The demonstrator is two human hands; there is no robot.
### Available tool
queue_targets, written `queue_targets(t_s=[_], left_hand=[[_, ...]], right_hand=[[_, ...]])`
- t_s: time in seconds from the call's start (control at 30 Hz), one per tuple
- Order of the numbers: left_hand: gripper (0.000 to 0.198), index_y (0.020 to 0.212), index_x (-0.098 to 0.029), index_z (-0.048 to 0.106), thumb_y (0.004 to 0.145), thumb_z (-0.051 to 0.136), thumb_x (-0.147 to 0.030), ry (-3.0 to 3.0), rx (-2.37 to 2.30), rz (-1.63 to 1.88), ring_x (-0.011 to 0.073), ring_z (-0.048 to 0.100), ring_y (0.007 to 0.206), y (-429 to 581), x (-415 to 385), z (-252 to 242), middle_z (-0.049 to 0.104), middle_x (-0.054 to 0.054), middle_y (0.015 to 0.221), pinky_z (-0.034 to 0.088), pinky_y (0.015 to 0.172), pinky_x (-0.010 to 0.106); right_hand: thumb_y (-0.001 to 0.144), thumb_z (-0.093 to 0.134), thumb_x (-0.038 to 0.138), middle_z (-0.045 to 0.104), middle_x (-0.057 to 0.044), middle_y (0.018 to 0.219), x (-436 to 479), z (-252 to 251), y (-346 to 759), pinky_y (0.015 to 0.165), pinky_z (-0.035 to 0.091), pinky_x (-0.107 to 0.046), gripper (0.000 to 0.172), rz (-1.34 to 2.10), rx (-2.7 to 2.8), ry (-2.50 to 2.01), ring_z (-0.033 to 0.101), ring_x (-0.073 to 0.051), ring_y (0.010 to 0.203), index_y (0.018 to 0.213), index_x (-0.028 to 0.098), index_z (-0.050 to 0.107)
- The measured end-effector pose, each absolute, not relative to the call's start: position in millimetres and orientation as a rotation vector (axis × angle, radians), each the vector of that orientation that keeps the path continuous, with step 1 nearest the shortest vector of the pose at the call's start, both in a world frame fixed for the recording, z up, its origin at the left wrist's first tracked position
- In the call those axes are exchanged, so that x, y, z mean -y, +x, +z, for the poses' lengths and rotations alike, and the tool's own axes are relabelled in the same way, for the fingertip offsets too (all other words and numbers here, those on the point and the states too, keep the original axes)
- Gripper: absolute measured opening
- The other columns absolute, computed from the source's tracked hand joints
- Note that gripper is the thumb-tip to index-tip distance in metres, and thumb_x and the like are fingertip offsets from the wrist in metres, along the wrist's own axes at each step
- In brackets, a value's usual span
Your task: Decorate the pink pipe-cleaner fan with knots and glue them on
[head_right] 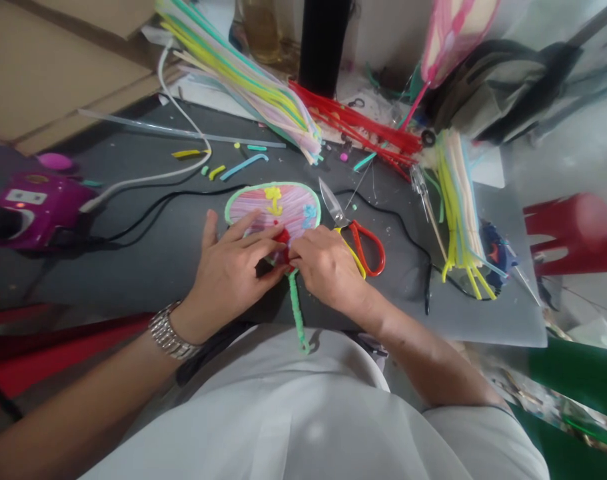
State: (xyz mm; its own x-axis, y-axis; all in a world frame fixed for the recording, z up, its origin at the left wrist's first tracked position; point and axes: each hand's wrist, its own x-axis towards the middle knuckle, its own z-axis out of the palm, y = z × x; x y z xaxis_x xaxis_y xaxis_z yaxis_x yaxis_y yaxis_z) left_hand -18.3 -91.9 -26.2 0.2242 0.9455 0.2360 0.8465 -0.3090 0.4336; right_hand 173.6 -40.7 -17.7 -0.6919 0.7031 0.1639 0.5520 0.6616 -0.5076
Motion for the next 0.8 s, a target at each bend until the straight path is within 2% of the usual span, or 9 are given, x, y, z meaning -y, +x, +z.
queue_targets(t_s=[0.3, 0.43, 0.63, 0.8], left_hand=[[0.018, 0.104, -0.024, 0.071, 0.095, 0.063, -0.038, 2.194, -1.695, 0.623, 0.0386, 0.046, 0.146, -20, 94, -24, 0.071, 0.006, 0.137, 0.009, 0.12, 0.078], [0.017, 0.108, -0.025, 0.069, 0.097, 0.057, -0.028, 2.188, -1.638, 0.59, 0.0374, 0.043, 0.148, -26, 94, -26, 0.068, 0.005, 0.14, 0.011, 0.121, 0.076], [0.032, 0.128, -0.022, 0.059, 0.098, 0.049, -0.02, 2.127, -1.595, 0.606, 0.0318, 0.039, 0.151, -32, 93, -29, 0.068, 0.009, 0.14, 0.017, 0.122, 0.07], [0.043, 0.136, -0.022, 0.055, 0.094, 0.047, -0.012, 2.121, -1.586, 0.619, 0.0289, 0.038, 0.152, -34, 93, -32, 0.066, 0.009, 0.142, 0.015, 0.125, 0.067]], right_hand=[[0.091, 0.062, 0.006, 0.067, -0.005, 0.083, 34, -17, 169, 0.081, 0.04, -0.034, 0.016, 0.711, 2.525, -0.986, 0.057, -0.021, 0.084, 0.08, 0.018, 0.064], [0.09, 0.062, 0.004, 0.067, -0.004, 0.082, 34, -21, 169, 0.082, 0.041, -0.033, 0.018, 0.769, 2.461, -0.945, 0.057, -0.02, 0.083, 0.079, 0.019, 0.064], [0.09, 0.063, 0.006, 0.067, -0.004, 0.082, 34, -26, 170, 0.082, 0.043, -0.034, 0.017, 0.794, 2.408, -0.941, 0.058, -0.021, 0.084, 0.078, 0.018, 0.064], [0.093, 0.063, 0.01, 0.066, -0.005, 0.082, 35, -25, 171, 0.083, 0.043, -0.036, 0.016, 0.782, 2.411, -0.936, 0.058, -0.021, 0.085, 0.079, 0.018, 0.064]])
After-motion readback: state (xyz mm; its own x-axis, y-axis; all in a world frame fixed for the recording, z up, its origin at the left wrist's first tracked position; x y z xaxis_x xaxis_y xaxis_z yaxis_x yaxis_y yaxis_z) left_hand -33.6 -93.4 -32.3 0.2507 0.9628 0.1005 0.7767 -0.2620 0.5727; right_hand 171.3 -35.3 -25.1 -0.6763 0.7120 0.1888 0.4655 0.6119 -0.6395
